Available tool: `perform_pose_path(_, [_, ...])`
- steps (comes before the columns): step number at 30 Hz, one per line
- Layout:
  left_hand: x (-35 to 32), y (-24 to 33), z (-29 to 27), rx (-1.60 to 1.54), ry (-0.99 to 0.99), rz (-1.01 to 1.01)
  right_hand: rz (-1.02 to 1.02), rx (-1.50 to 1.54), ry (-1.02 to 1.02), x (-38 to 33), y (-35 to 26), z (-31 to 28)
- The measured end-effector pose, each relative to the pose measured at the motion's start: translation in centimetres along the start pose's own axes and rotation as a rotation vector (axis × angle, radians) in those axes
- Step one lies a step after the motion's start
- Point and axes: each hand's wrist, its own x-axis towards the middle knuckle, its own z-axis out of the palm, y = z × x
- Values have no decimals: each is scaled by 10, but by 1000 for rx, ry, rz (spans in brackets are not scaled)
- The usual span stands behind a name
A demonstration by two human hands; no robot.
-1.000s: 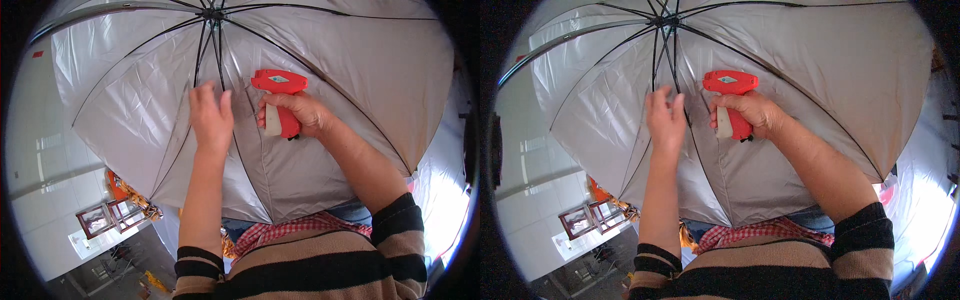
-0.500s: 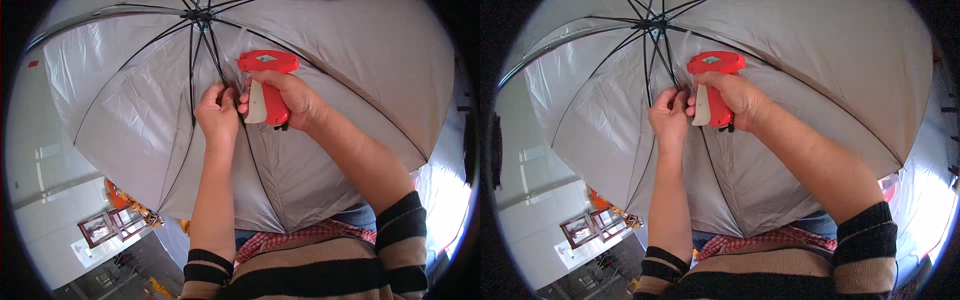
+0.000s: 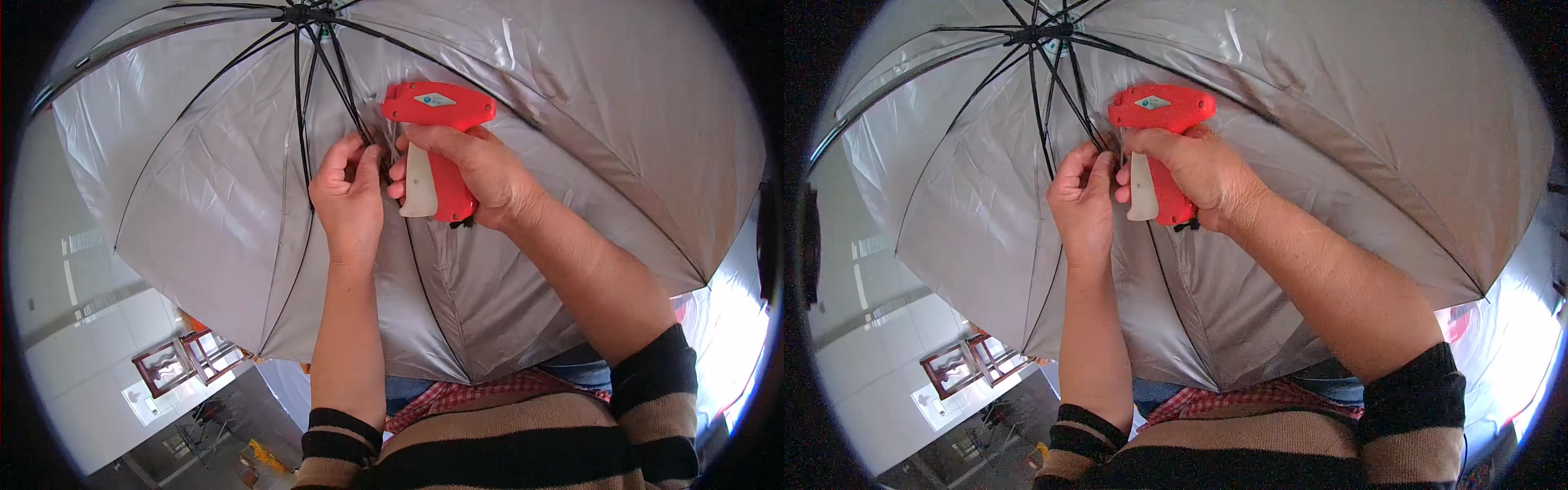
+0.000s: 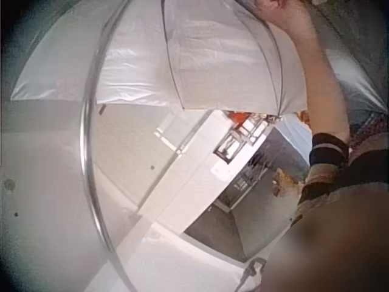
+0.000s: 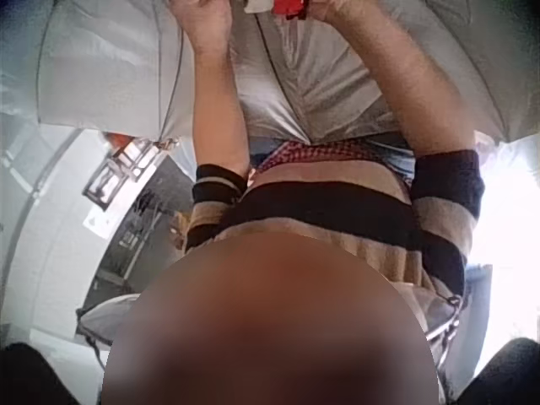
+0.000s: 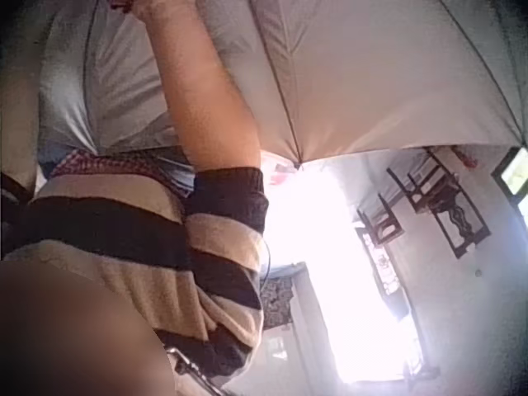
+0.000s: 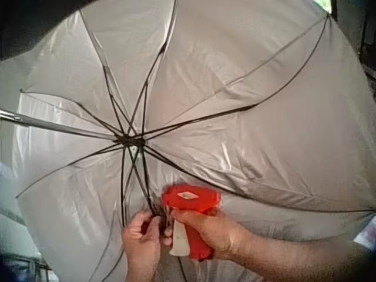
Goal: The person is using a hot glue gun to attach the umbrella fabric to the metal frame ribs on a production floor.
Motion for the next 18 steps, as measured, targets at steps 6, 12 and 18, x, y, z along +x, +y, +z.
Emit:
perform_pose_path(6, [-2, 3, 1, -15, 21, 52, 36, -12, -32, -1, -3, -3])
perform_pose_path(12, [0, -1, -1, 37, 33, 61, 92, -12, -92, 0, -3, -9])
perform_pose_path(18, [1, 1, 0, 85, 32, 45, 92, -12, -131, 3, -5, -11])
